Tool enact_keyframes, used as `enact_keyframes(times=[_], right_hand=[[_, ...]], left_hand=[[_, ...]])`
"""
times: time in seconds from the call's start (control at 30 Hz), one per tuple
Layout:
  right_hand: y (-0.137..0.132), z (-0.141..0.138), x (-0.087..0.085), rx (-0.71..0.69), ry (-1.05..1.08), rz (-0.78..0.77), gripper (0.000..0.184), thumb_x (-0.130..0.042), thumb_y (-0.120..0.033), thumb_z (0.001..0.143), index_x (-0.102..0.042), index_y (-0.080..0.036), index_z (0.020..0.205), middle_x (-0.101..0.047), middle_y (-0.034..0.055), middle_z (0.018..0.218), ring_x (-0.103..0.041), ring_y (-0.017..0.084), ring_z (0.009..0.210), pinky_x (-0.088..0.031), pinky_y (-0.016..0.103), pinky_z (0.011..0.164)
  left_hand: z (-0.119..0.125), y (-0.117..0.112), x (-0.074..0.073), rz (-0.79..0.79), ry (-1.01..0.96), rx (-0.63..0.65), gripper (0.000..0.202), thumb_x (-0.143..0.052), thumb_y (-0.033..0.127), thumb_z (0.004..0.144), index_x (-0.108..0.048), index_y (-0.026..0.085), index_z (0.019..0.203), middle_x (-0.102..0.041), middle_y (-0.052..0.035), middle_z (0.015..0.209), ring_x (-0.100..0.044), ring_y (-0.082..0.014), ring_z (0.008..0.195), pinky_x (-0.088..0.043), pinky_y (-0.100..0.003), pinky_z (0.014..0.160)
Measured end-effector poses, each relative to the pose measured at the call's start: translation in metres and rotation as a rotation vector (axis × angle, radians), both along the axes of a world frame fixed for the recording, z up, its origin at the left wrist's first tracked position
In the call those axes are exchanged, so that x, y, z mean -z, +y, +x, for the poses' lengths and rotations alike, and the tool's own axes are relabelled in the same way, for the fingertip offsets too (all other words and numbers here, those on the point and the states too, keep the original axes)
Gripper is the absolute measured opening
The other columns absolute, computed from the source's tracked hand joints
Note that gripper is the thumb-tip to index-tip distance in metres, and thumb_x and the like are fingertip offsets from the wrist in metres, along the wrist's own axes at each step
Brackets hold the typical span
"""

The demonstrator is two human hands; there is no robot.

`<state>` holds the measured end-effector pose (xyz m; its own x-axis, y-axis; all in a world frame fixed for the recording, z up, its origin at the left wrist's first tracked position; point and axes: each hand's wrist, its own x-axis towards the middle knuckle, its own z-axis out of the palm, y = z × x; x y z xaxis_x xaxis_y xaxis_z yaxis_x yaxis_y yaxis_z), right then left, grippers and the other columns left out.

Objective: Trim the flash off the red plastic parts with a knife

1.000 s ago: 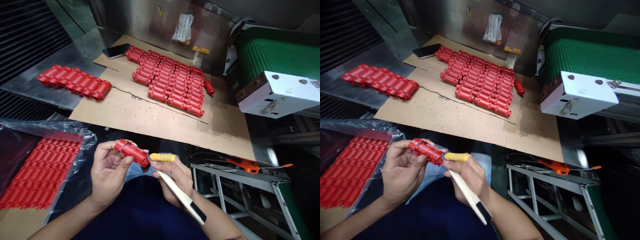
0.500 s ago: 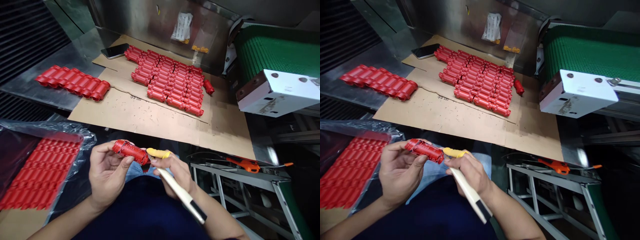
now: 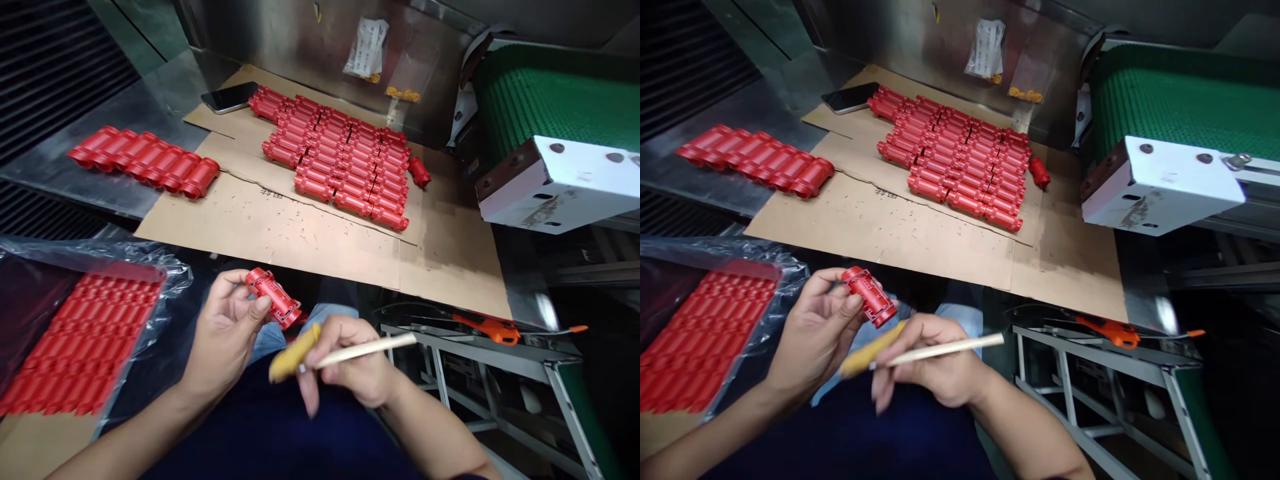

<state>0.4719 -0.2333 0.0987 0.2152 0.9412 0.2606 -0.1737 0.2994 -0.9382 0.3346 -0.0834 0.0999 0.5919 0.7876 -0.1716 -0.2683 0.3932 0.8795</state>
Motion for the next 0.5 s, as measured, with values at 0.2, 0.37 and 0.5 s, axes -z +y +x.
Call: enact_keyframes(times=[0.2, 0.37, 0.5], right_hand=[[-0.005, 0.014, -0.01, 0.193, -0.08, 0.022, 0.014, -0.08, -0.033, 0.104, -0.079, -0.02, 0.109, -0.085, 0.0085, 0.093, -0.083, 0.02, 0.076, -0.07, 0.03, 0.068], [-0.002, 0.015, -0.017, 0.467, -0.605, 0.164, 0.027, -0.074, -0.011, 0.104, -0.078, -0.017, 0.129, -0.083, 0.0161, 0.121, -0.082, 0.024, 0.112, -0.072, 0.035, 0.093], [0.001, 0.01, -0.015, 0.514, -0.734, 0.186, 0.035, -0.071, -0.005, 0.102, -0.075, -0.014, 0.136, -0.08, 0.0184, 0.124, -0.081, 0.025, 0.114, -0.073, 0.036, 0.092]], left_hand=[[-0.006, 0.0, 0.006, 0.131, -0.066, 0.014, 0.031, -0.082, 0.019, 0.099, -0.064, 0.026, 0.122, -0.081, -0.0057, 0.118, -0.086, -0.0246, 0.092, -0.073, -0.037, 0.082], [-0.01, -0.002, 0.009, 0.218, -0.064, -0.021, 0.033, -0.081, 0.013, 0.098, -0.065, 0.028, 0.123, -0.08, -0.0056, 0.123, -0.086, -0.0272, 0.097, -0.074, -0.041, 0.088], [-0.012, -0.004, 0.008, 0.297, -0.023, -0.072, 0.036, -0.083, 0.012, 0.096, -0.065, 0.027, 0.123, -0.08, -0.0054, 0.122, -0.085, -0.0247, 0.101, -0.073, -0.037, 0.092]])
